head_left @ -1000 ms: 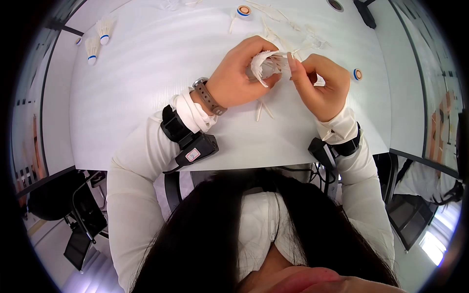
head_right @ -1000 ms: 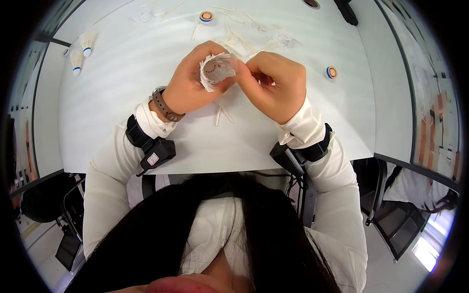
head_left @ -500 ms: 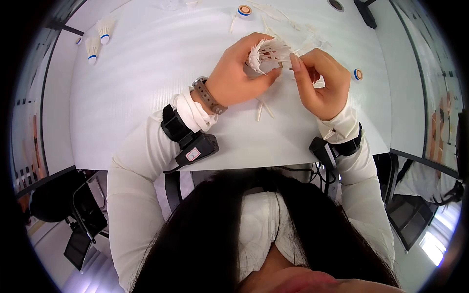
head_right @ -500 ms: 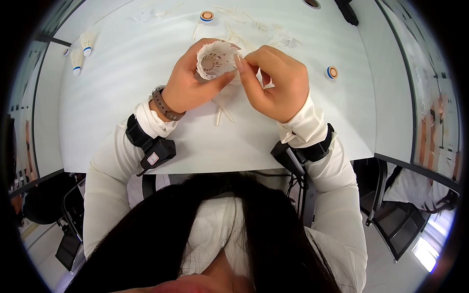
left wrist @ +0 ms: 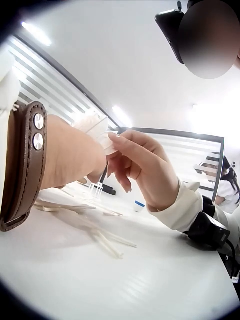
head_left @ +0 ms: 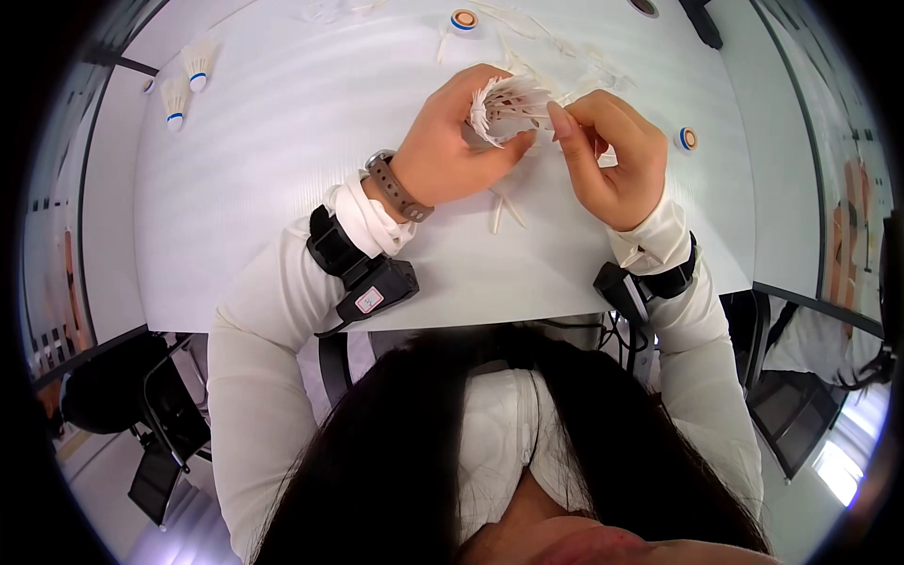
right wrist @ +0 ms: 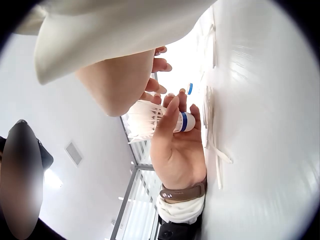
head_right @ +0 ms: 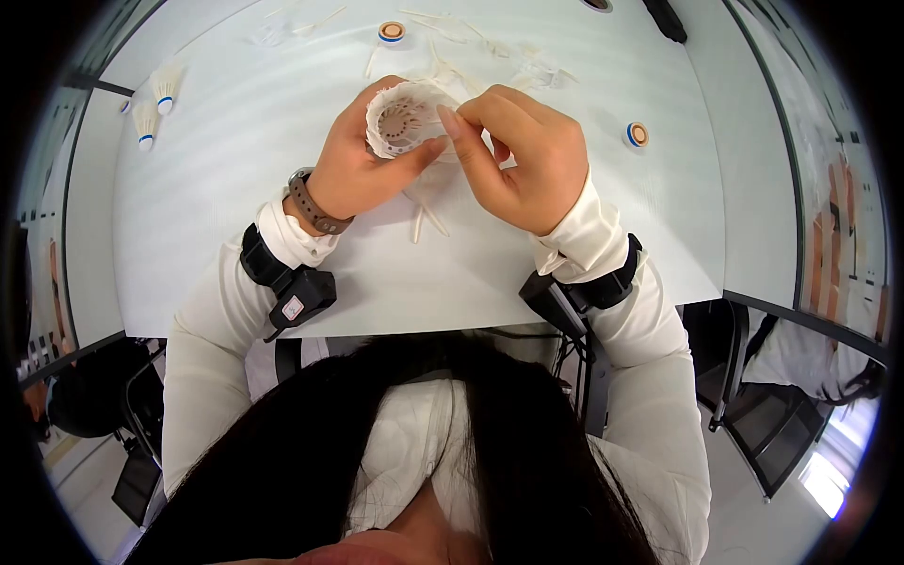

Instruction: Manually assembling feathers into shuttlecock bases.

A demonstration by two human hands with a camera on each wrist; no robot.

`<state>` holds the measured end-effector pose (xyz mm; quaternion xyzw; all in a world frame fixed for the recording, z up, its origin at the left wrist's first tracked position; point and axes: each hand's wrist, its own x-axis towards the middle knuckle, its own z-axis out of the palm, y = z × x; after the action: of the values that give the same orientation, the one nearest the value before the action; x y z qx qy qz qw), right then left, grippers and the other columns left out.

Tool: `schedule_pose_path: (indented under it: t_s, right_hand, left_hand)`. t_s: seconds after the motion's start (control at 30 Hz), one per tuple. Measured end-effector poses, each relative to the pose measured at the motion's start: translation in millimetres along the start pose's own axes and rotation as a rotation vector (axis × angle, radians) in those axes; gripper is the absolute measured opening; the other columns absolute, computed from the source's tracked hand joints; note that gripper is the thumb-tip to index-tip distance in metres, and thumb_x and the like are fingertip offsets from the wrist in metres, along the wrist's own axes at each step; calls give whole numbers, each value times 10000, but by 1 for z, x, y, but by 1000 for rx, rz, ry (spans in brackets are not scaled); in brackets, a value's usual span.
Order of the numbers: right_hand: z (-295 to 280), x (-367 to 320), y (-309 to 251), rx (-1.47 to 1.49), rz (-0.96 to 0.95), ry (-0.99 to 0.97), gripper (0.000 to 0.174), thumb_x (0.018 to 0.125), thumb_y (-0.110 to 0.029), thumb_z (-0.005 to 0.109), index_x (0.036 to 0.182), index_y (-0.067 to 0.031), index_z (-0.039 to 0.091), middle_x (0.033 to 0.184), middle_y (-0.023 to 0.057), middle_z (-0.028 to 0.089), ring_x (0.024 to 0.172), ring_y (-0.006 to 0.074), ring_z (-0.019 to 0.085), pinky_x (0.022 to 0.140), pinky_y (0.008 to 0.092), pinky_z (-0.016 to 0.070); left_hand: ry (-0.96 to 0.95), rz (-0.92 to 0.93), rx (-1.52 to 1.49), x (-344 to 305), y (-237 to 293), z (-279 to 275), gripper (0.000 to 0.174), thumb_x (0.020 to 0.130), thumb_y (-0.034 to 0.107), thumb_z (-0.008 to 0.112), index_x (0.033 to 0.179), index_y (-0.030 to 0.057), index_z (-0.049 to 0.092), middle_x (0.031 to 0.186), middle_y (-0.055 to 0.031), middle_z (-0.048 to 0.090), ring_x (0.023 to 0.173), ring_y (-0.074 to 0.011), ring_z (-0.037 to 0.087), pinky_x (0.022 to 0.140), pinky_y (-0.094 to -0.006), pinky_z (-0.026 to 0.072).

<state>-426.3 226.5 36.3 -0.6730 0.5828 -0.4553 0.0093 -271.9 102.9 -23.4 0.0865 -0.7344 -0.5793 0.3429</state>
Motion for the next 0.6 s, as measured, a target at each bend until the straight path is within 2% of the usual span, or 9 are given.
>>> schedule_pose_path:
  t_s: [0.23,0.6]
  right_hand:
    - [1,1,1,7,12,-27,71,859,-15,691,810,-31,642,689,54,620,492,147,500,450,258,388]
    - [2,-1,0,14,39,-36,67,880,-18,690,825,-18,652,694,46,610,523,129,495,474,249,382]
  left_hand:
    - [19,23,-13,0,0,1,411,796,52,764,1162,33,579,1026,-81,647,925,-185,643,828,-315,516]
    - [-8,32,11,1,0,0,403,788,46,759,1153,34,586,1031,-94,644,934,-210,642,839,-327,511]
